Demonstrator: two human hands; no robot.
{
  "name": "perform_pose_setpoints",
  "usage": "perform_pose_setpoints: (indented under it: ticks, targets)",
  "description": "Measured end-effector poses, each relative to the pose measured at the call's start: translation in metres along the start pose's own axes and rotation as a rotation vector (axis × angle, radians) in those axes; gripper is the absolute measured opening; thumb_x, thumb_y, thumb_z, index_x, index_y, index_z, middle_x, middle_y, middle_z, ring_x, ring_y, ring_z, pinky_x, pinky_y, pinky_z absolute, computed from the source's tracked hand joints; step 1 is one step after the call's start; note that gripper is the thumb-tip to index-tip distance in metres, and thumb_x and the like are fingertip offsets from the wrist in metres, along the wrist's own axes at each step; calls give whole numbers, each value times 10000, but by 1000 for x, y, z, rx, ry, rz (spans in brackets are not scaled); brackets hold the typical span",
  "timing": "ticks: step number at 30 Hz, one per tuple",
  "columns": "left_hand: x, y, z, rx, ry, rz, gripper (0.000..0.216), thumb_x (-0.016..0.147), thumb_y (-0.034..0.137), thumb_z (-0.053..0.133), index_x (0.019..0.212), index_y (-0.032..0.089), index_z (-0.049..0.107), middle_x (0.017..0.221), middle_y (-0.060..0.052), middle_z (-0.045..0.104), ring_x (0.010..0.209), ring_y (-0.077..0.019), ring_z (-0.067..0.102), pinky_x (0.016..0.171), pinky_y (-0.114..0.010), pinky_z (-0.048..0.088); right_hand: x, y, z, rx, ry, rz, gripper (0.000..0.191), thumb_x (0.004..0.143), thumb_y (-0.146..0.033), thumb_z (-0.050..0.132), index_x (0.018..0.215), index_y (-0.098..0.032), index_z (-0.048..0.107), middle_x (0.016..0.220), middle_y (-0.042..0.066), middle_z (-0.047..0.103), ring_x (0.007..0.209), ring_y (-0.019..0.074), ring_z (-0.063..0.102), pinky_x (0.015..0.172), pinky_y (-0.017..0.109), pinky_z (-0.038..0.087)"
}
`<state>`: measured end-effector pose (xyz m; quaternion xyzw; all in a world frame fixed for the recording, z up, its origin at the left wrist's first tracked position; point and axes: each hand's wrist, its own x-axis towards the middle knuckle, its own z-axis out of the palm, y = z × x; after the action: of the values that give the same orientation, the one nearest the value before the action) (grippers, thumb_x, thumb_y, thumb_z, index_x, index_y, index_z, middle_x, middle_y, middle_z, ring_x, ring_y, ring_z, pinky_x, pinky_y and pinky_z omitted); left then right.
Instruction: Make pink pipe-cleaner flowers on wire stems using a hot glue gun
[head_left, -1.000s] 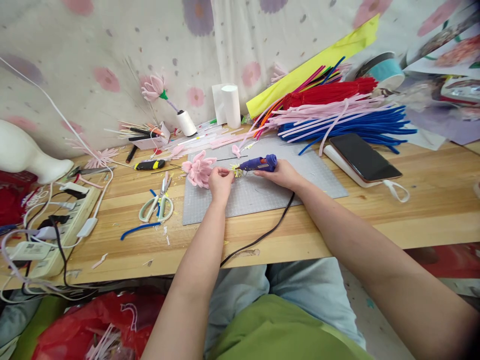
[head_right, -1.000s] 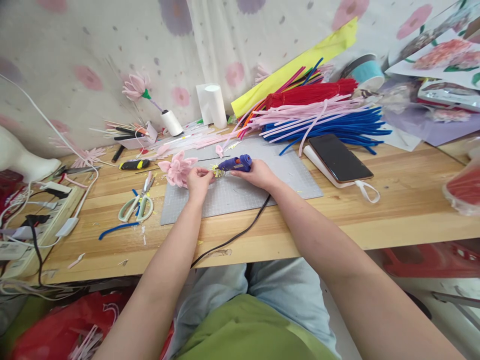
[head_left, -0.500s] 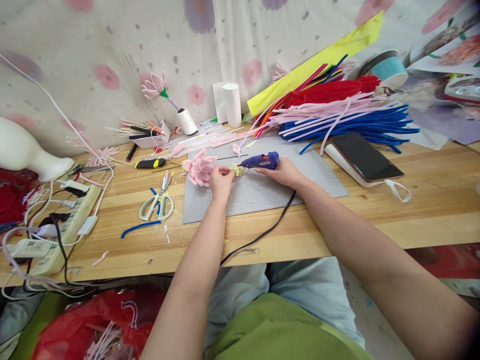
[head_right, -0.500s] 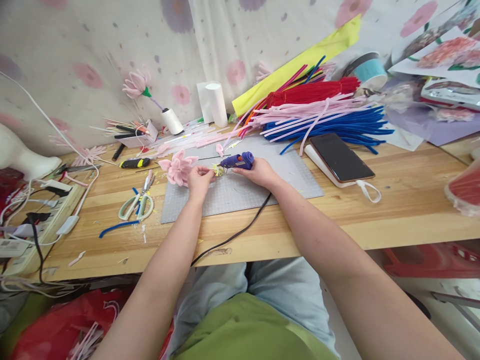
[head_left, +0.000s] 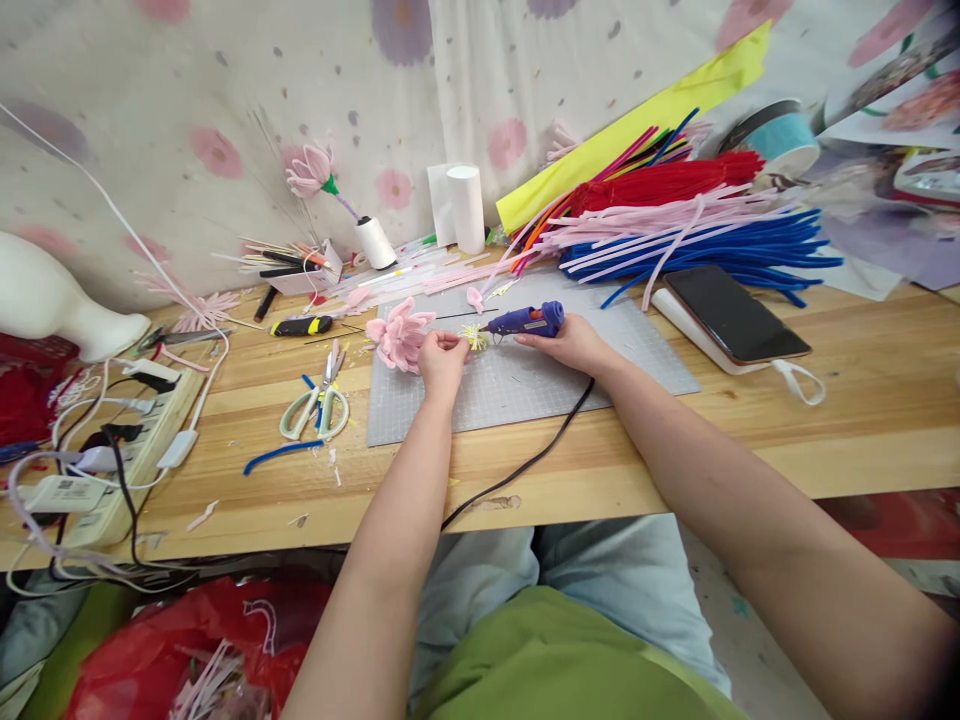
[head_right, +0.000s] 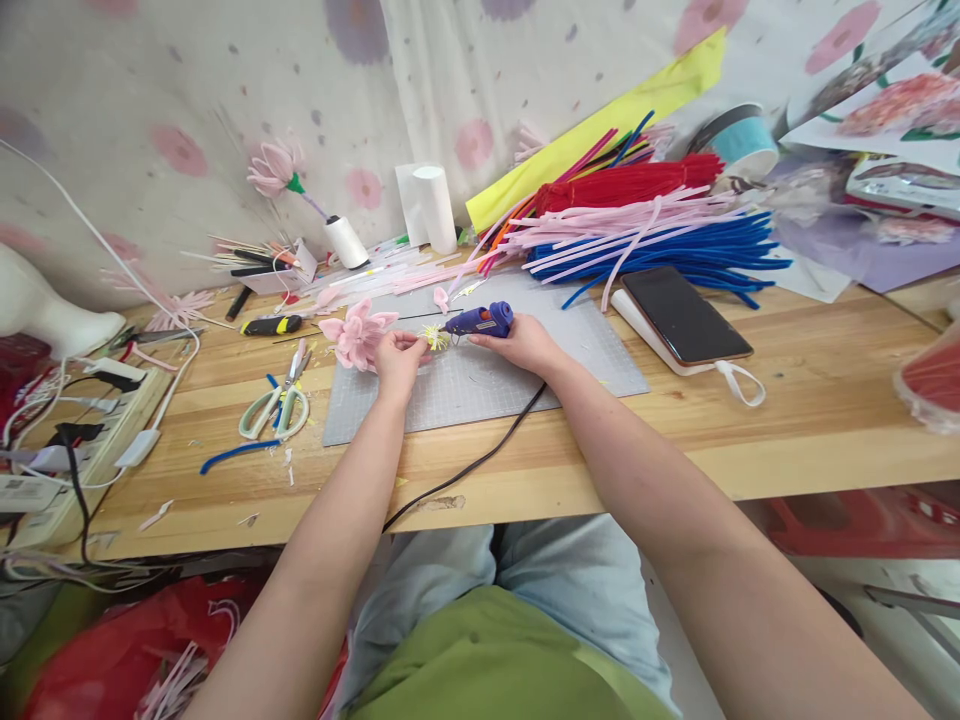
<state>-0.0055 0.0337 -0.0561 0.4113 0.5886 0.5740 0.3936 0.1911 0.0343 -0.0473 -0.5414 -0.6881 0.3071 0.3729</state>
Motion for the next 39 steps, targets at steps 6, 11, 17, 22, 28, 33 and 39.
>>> perform_pose_setpoints:
  ticks: [6,11,17,22,28,33,39]
  targets:
    - [1,0,0,-37,10,-21,176,607,118,633,682,166,480,596,23,565,578,-125,606,548,-270,519,0,0,-1,-34,-5,7,485,663,-509,669,998,-158,682,879,60,715,802,233,644,750,354,491]
    - [1,0,0,-41,19,-24,172,612,115,631,684,163,483,602,18,570,576,-128,607,550,-277,520,-2,-3,-2,1,-65,1,464,668,-513,663,970,-161,686,860,49,712,785,220,638,741,340,490]
    - [-1,2,0,15,12,-20,165,619,122,640,668,165,489,587,17,556,599,-140,614,561,-283,521,-5,-9,1,-1,-94,-17,415,685,-487,656,940,-161,689,848,45,711,790,217,636,731,327,485]
    - [0,1,0,15,18,-16,169,614,130,648,677,163,495,594,22,555,595,-127,609,565,-268,519,-4,-9,0,-35,-102,-11,424,676,-496,661,931,-158,688,839,45,712,777,219,634,730,334,481]
    - [2,-1,0,-9,14,-14,167,617,123,630,684,164,483,598,16,565,583,-139,613,546,-286,524,-3,-4,-2,34,-48,1,464,662,-514,666,956,-155,682,853,51,708,782,217,634,739,343,486]
    - [2,-2,1,-23,22,-20,178,613,121,631,691,165,477,603,22,565,589,-134,616,541,-269,520,-3,-4,-2,-5,-88,18,443,658,-512,669,931,-164,690,840,49,710,778,222,636,735,344,487]
    - [2,-1,1,-45,25,-30,186,606,113,633,695,165,478,605,21,561,608,-137,618,547,-272,525,-1,-1,-2,-39,-53,28,455,649,-538,662,913,-168,697,803,45,709,737,213,634,715,342,494]
